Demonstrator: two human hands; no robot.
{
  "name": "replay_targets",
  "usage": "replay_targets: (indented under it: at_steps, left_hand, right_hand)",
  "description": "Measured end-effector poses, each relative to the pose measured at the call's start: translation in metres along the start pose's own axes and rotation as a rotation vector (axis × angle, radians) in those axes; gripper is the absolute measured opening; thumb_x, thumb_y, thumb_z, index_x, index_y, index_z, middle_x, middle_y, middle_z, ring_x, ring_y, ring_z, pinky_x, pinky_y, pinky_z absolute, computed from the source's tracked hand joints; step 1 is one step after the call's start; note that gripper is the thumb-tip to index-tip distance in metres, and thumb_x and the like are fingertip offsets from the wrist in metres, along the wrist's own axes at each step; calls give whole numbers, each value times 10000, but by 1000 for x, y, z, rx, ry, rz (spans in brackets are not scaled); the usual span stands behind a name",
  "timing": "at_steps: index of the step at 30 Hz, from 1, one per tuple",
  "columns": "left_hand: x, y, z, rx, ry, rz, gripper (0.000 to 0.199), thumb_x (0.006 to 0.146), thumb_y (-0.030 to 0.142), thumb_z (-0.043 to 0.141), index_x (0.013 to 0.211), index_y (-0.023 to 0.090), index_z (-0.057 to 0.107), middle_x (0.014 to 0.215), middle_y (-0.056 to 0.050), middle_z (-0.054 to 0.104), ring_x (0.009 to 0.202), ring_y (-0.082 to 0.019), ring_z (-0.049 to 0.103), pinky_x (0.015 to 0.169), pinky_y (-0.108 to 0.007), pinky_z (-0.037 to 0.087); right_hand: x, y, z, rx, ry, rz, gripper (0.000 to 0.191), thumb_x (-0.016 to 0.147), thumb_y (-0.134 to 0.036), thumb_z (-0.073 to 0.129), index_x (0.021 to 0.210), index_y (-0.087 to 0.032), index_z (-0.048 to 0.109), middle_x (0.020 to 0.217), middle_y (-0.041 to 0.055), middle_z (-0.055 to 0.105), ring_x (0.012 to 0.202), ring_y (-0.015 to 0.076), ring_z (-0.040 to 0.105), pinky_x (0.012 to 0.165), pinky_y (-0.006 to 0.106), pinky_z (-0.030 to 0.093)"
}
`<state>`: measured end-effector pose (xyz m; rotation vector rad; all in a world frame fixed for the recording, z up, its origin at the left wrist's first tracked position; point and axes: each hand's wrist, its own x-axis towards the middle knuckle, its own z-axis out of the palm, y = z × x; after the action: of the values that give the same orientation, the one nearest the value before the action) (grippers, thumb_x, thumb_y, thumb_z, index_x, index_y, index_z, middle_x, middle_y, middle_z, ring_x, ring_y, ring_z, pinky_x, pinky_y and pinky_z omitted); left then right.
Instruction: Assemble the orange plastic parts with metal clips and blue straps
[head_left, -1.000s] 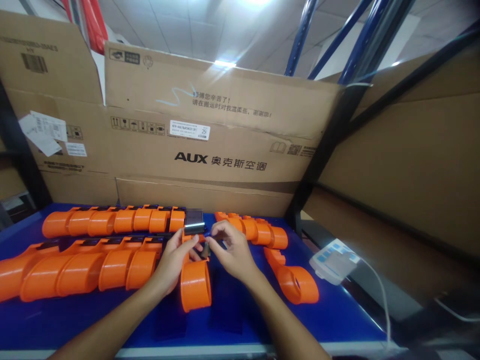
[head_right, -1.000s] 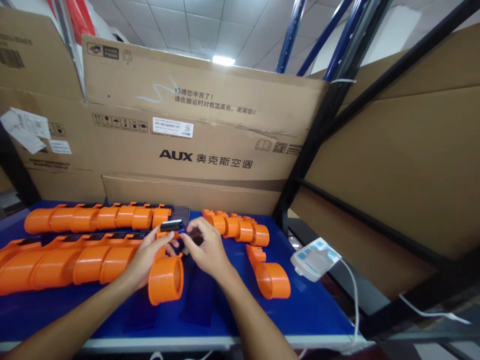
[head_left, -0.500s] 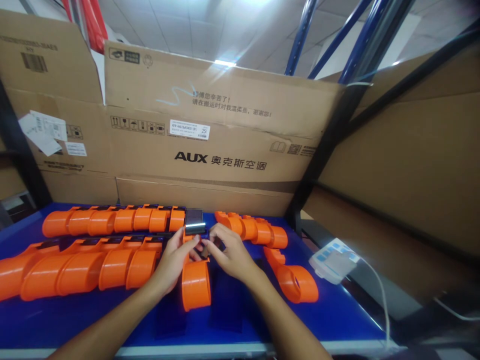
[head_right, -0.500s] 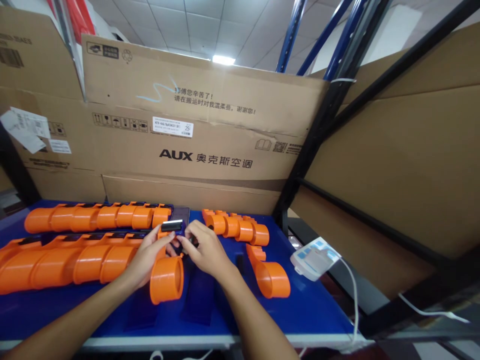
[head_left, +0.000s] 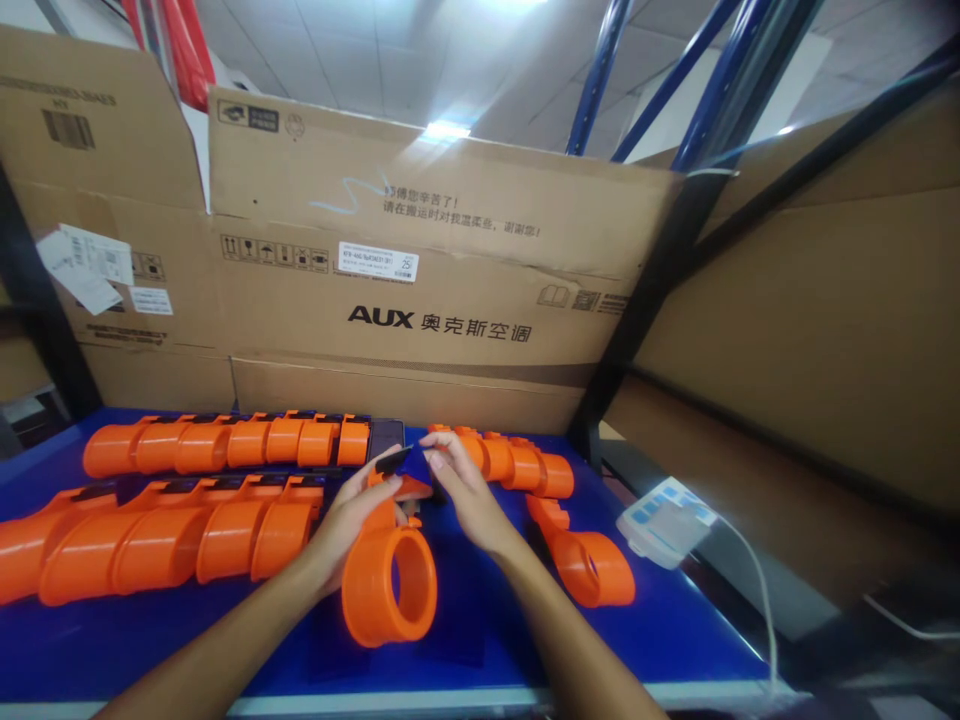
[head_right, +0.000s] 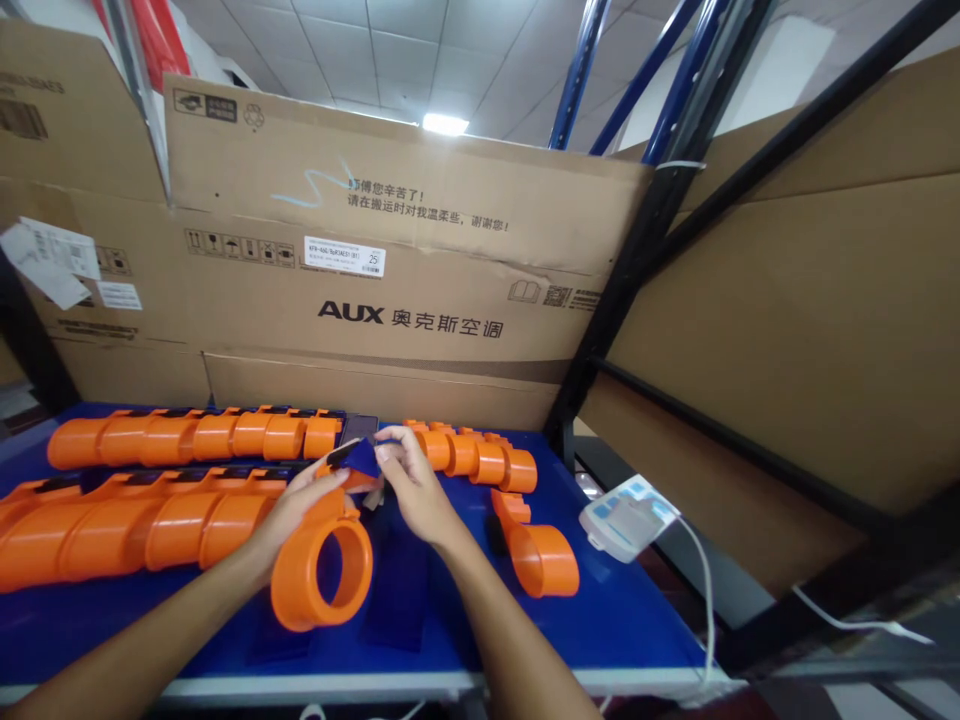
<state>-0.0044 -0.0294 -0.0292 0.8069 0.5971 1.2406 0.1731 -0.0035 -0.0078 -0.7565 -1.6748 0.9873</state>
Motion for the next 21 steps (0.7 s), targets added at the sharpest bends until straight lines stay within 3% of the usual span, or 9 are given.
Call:
replay_targets:
  at_steps: [4, 8, 13, 21]
  left_hand:
    - [-5, 1, 5, 36, -157, -41, 676, 846, 274, 779, 1458, 231, 496, 1149, -145, 752, 780, -232, 770, 715, -327, 605]
    - [-5, -1, 1, 73, -236, -81, 700, 776, 236, 848, 1406, 199, 544, 1283, -188, 696, 981, -315, 758, 841, -390, 604]
    - [3, -4, -5, 98, -135, -62, 593, 810, 370, 814, 1332, 173, 613, 1199, -182, 734, 910, -315, 767, 747, -385, 625]
    - [1, 2, 4, 104, -26, 20, 506, 715, 343, 865, 1164, 156, 725, 1053, -133, 783, 858, -295, 768, 734, -361, 619]
  right_hand:
    - [1, 0, 0, 220, -139, 117, 354, 934, -557, 588, 1139, -268, 575, 1055, 34, 610, 987, 232, 597, 806, 338, 504]
    - [1, 1, 1, 242, -60, 127, 355, 894, -527, 675, 1101, -268, 547, 957, 10, 621, 863, 189, 603, 747, 298, 491]
    - [0, 2, 8, 167, -79, 120, 372, 886, -512, 705, 1049, -260, 486, 835, -29, 576, 707, 132, 544, 664, 259, 477]
    - [-1, -2, 13, 47, -53, 73, 396, 890, -551, 680, 920, -255, 419, 838, -31, 529, 672, 122, 496, 613, 257, 466]
